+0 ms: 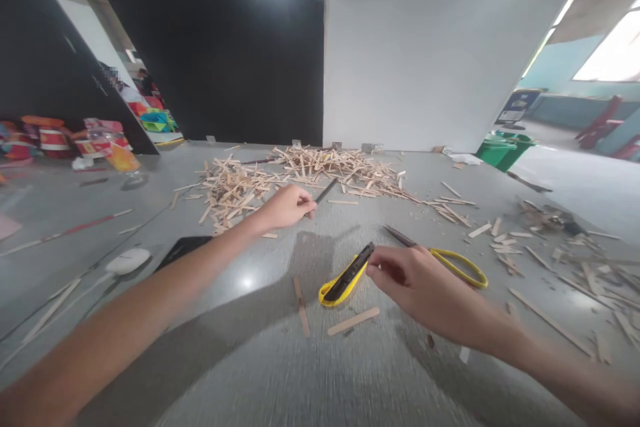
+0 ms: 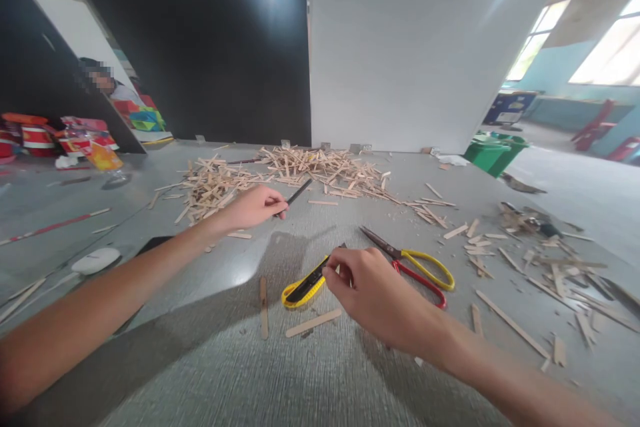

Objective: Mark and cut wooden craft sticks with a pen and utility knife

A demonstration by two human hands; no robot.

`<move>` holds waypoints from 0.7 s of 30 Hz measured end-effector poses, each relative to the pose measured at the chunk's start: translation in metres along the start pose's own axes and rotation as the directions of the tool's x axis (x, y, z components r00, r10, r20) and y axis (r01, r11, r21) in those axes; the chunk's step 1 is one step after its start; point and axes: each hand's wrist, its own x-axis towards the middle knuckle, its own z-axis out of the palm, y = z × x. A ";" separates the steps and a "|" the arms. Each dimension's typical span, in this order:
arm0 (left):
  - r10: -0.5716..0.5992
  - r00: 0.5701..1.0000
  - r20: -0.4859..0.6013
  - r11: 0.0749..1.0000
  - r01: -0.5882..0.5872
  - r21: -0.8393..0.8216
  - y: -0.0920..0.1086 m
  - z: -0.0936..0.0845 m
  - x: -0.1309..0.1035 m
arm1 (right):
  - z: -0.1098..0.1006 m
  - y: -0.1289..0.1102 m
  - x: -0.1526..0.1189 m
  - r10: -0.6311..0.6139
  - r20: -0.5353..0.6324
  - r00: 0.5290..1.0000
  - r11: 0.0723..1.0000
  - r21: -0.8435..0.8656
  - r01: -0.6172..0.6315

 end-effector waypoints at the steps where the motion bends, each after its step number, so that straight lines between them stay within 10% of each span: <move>1: 0.036 0.998 0.045 0.996 -0.032 -0.087 0.005 0.003 -0.005 | 0.001 0.000 0.001 0.003 0.000 1.000 1.000 0.019 -0.003; 5: 0.166 0.976 0.138 0.920 -0.103 -0.378 0.028 0.025 -0.032 | 0.013 0.003 0.007 0.099 -0.005 0.995 0.954 0.284 -0.094; 11: 0.214 0.971 0.109 0.853 -0.131 -0.506 0.052 0.055 -0.065 | 0.029 0.007 0.011 0.058 0.074 0.996 0.623 0.777 -0.094; 18: 0.149 0.989 0.008 0.927 -0.137 -0.348 0.062 0.069 -0.090 | 0.030 0.011 0.009 0.127 -0.126 0.984 0.606 0.795 0.024; 21: 0.252 0.954 -0.162 0.967 -0.255 0.000 0.066 0.093 -0.118 | 0.029 0.020 0.006 0.164 -0.201 0.966 0.637 0.770 0.052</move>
